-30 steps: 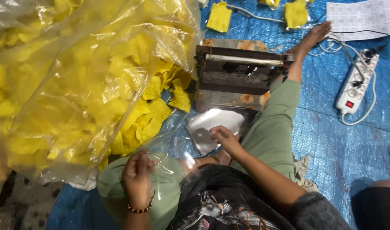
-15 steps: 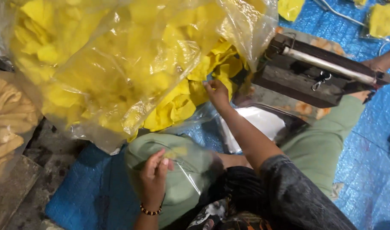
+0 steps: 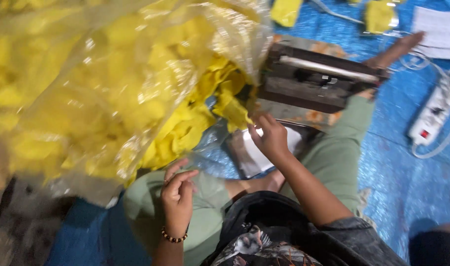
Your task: A person sitting on the floor is manually bagging small yellow pieces of material into clear plastic bags.
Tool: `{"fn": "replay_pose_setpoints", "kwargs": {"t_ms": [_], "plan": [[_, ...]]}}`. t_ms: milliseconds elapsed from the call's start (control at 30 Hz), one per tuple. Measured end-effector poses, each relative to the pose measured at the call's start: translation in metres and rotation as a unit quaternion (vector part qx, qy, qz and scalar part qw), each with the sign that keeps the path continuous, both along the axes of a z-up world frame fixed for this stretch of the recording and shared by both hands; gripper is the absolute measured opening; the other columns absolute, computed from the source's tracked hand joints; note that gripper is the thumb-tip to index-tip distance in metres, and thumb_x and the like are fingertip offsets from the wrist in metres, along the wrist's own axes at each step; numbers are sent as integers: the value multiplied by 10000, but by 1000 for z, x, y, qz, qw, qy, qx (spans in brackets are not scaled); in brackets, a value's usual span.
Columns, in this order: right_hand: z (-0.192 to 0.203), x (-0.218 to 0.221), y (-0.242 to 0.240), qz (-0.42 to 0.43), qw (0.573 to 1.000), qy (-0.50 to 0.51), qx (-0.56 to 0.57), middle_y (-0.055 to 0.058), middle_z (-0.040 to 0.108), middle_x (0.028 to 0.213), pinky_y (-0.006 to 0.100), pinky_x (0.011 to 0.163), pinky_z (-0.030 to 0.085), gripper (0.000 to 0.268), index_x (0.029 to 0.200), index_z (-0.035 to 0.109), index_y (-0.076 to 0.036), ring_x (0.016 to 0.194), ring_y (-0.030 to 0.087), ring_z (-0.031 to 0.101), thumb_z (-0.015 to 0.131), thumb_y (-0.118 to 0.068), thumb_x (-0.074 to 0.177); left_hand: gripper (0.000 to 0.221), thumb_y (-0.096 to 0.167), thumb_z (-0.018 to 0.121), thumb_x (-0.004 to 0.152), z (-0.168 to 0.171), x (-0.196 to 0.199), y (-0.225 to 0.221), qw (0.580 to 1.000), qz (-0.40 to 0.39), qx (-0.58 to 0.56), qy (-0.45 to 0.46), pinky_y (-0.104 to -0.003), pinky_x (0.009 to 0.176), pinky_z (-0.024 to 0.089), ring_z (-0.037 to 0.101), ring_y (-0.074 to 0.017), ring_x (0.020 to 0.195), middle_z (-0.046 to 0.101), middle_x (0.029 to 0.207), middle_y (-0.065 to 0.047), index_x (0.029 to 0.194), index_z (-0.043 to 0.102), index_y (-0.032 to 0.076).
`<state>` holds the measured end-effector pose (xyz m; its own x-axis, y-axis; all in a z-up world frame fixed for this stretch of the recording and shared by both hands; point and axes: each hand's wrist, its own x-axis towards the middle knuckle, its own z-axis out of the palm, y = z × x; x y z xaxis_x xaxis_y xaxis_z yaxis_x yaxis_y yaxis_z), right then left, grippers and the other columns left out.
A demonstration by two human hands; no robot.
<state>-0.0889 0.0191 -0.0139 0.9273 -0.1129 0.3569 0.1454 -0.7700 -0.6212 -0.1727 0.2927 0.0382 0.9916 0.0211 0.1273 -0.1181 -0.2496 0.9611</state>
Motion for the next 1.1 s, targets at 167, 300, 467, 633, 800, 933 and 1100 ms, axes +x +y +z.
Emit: {"fn": "replay_pose_setpoints", "kwargs": {"t_ms": [167, 300, 467, 633, 800, 933, 1100], "plan": [[55, -60, -57, 21, 971, -3, 239, 73, 726, 927, 272, 695, 549, 228, 1093, 714, 30, 724, 155, 670, 707, -47, 878, 162, -30, 535, 922, -19, 1, -49, 972, -93, -166, 139, -243, 512, 476, 519, -123, 558, 701, 972, -135, 1067, 505, 36], [69, -105, -89, 98, 859, -17, 503, 129, 672, 1045, 329, 812, 617, 208, 1180, 612, 18, 870, 209, 696, 630, 4, 973, 181, -112, 546, 874, -33, 8, -84, 957, -200, -73, 197, -257, 537, 534, 677, -140, 598, 784, 1066, -82, 876, 690, -2], [124, -130, -107, 235, 967, -74, 63, 74, 769, 1058, 347, 806, 566, 190, 1023, 677, -50, 887, 214, 735, 683, -24, 836, 447, -80, 672, 822, 27, 19, -118, 907, -342, -82, 231, -289, 884, 594, 727, -186, 1022, 722, 1229, -105, 1260, 635, -3], [143, -143, -113, 232, 966, -86, -80, 40, 747, 991, 344, 713, 524, 91, 965, 678, -66, 793, 180, 694, 673, -132, 903, 579, -142, 672, 744, 38, 11, -134, 915, -347, -24, 205, -276, 903, 613, 739, -205, 1038, 695, 1292, -145, 1305, 596, -23], [141, -127, -134, 248, 962, 12, -110, 46, 740, 803, 367, 662, 578, 78, 919, 683, -69, 657, 206, 689, 692, -86, 844, 346, -89, 618, 813, 49, 1, -152, 934, -325, -13, 148, -229, 753, 652, 754, -174, 882, 697, 1254, -135, 1150, 686, -51], [181, -104, -167, 243, 967, 18, -79, 110, 714, 1255, 405, 932, 559, 447, 1218, 678, -62, 1071, 260, 691, 773, -290, 845, 370, -88, 616, 841, 55, 6, -153, 934, -257, -12, 247, -216, 636, 587, 760, -160, 779, 774, 1051, -123, 1199, 693, -38], [183, -110, -120, 277, 947, -51, -157, 64, 738, 1202, 626, 1133, 331, 531, 1168, 721, -154, 1206, 299, 623, 705, -578, 849, 466, -63, 635, 847, 60, 11, -154, 914, -227, -93, 324, -227, 646, 499, 695, -162, 771, 746, 873, -144, 1312, 643, -32]]}}
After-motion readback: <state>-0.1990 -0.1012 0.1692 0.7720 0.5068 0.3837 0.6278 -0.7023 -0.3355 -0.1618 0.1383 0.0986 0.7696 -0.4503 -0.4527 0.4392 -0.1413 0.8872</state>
